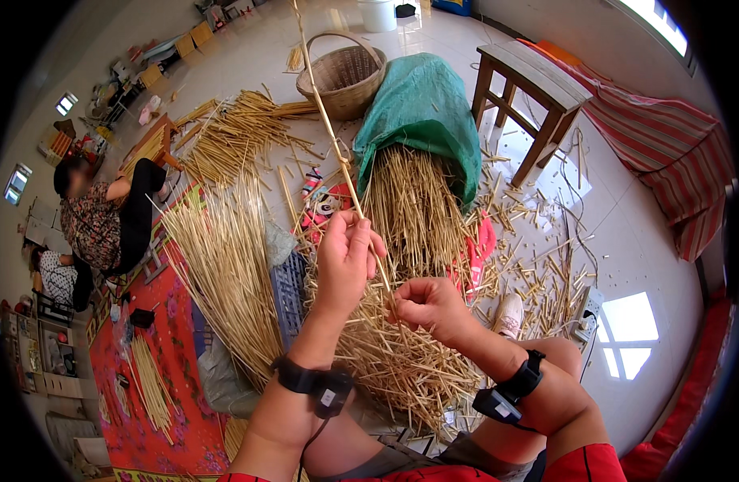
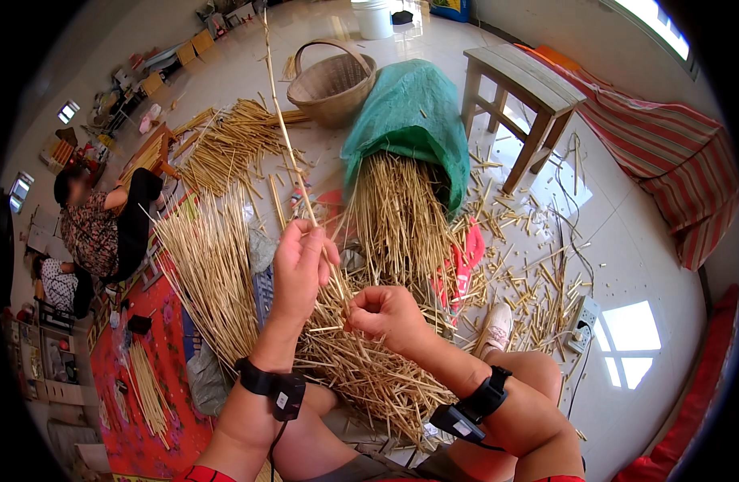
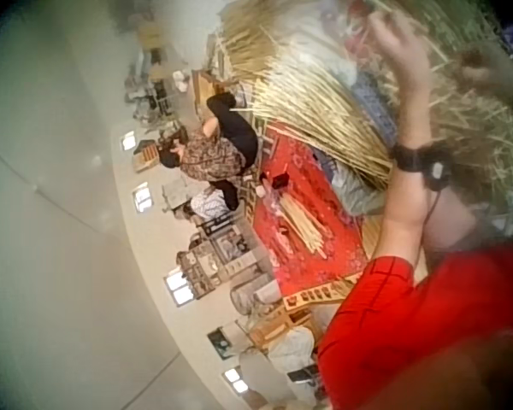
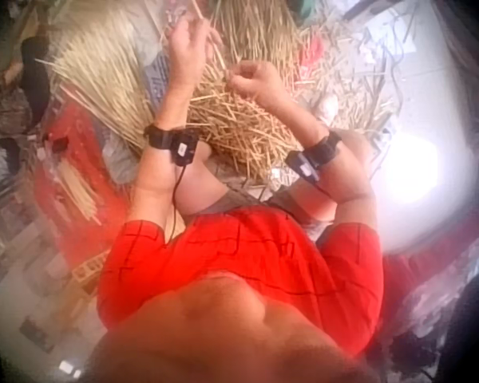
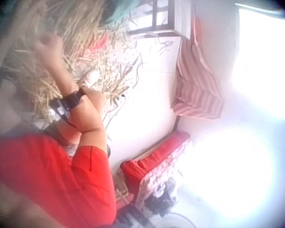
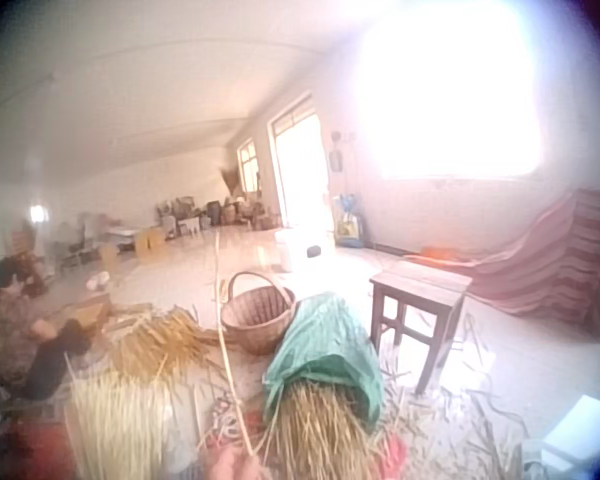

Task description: The person sorts and organizes thin dried stalks by hand, pulling individual pieces from a large bundle and placing them into different piles on the floor.

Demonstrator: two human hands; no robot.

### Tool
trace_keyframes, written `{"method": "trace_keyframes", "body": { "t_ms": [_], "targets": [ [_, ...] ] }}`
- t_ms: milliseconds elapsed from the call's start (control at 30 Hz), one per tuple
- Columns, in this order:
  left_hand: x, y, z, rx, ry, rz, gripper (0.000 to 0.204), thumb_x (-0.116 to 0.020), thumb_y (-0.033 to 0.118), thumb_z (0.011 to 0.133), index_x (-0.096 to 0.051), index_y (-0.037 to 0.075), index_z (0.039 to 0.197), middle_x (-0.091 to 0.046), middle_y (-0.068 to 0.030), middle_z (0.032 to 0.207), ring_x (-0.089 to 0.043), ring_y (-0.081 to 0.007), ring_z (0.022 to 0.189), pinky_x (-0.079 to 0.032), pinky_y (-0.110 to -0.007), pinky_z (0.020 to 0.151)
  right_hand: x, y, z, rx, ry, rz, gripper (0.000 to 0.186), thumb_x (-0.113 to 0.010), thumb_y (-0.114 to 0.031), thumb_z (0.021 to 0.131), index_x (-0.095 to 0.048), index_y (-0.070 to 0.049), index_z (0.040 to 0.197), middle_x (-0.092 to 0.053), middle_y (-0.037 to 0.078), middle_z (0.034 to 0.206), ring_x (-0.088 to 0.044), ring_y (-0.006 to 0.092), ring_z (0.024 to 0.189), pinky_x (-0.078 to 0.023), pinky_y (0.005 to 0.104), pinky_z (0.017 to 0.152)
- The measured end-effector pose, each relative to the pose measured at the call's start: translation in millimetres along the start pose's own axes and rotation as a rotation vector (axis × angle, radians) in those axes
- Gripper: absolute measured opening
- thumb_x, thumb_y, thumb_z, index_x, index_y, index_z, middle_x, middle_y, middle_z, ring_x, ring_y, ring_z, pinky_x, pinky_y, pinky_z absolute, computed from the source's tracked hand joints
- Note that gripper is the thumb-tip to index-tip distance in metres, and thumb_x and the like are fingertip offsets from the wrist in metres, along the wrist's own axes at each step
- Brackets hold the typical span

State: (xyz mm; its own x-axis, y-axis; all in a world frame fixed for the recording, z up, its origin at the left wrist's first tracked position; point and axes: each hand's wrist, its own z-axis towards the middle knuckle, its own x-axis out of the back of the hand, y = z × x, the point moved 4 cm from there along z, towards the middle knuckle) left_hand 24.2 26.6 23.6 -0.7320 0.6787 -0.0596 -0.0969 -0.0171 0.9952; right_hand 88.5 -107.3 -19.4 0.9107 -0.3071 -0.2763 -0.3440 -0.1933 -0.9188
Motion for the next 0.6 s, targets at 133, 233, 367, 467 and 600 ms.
{"method": "trace_keyframes", "body": {
  "t_ms": [133,233,367,467,600],
  "targets": [
    [-1,4,0,-0.005,-0.03,-0.069,0.013,-0.039,0.015,0.097,-0.044,0.003,0.096,-0.056,-0.0037,0.065,-0.037,-0.0023,0.042,-0.029,-0.016,0.038,0,5,0,0.004,-0.033,0.13,0.015,-0.06,-0.014,0.082,-0.06,0.001,0.084,-0.063,0.006,0.073,-0.049,0.0061,0.055,-0.038,0.019,0.051],
    [-2,6,0,-0.011,-0.043,-0.146,0.014,-0.037,0.016,0.098,-0.045,0.004,0.096,-0.055,-0.0037,0.067,-0.036,-0.0023,0.044,-0.029,-0.015,0.039,-1,10,2,-0.011,-0.046,0.265,0.014,-0.058,-0.013,0.082,-0.06,0.001,0.086,-0.061,0.006,0.073,-0.048,0.0065,0.056,-0.037,0.0187,0.052],
    [1,6,-2,-0.027,-0.025,-0.113,0.014,-0.038,0.018,0.098,-0.046,0.007,0.097,-0.054,-0.002,0.067,-0.036,-0.002,0.046,-0.028,-0.014,0.041,-3,7,2,-0.02,-0.051,0.222,0.014,-0.058,-0.011,0.08,-0.06,0.001,0.088,-0.061,0.006,0.076,-0.049,0.0067,0.058,-0.038,0.0185,0.054],
    [2,5,-2,-0.035,-0.007,-0.125,0.013,-0.04,0.018,0.097,-0.047,0.008,0.098,-0.053,-0.0009,0.067,-0.036,-0.0019,0.047,-0.027,-0.014,0.041,-5,5,1,0.004,-0.085,0.21,0.014,-0.059,-0.01,0.081,-0.06,0.001,0.089,-0.062,0.005,0.078,-0.05,0.0066,0.06,-0.039,0.0189,0.056],
    [1,10,-2,-0.046,0.02,-0.149,0.01,-0.047,0.016,0.094,-0.048,0.007,0.098,-0.055,-0.0009,0.068,-0.037,-0.0018,0.047,-0.028,-0.014,0.041,-6,7,1,0.011,-0.085,0.213,0.013,-0.062,-0.01,0.082,-0.061,0.0,0.09,-0.063,0.005,0.08,-0.053,0.0066,0.064,-0.042,0.0203,0.06]
  ]
}}
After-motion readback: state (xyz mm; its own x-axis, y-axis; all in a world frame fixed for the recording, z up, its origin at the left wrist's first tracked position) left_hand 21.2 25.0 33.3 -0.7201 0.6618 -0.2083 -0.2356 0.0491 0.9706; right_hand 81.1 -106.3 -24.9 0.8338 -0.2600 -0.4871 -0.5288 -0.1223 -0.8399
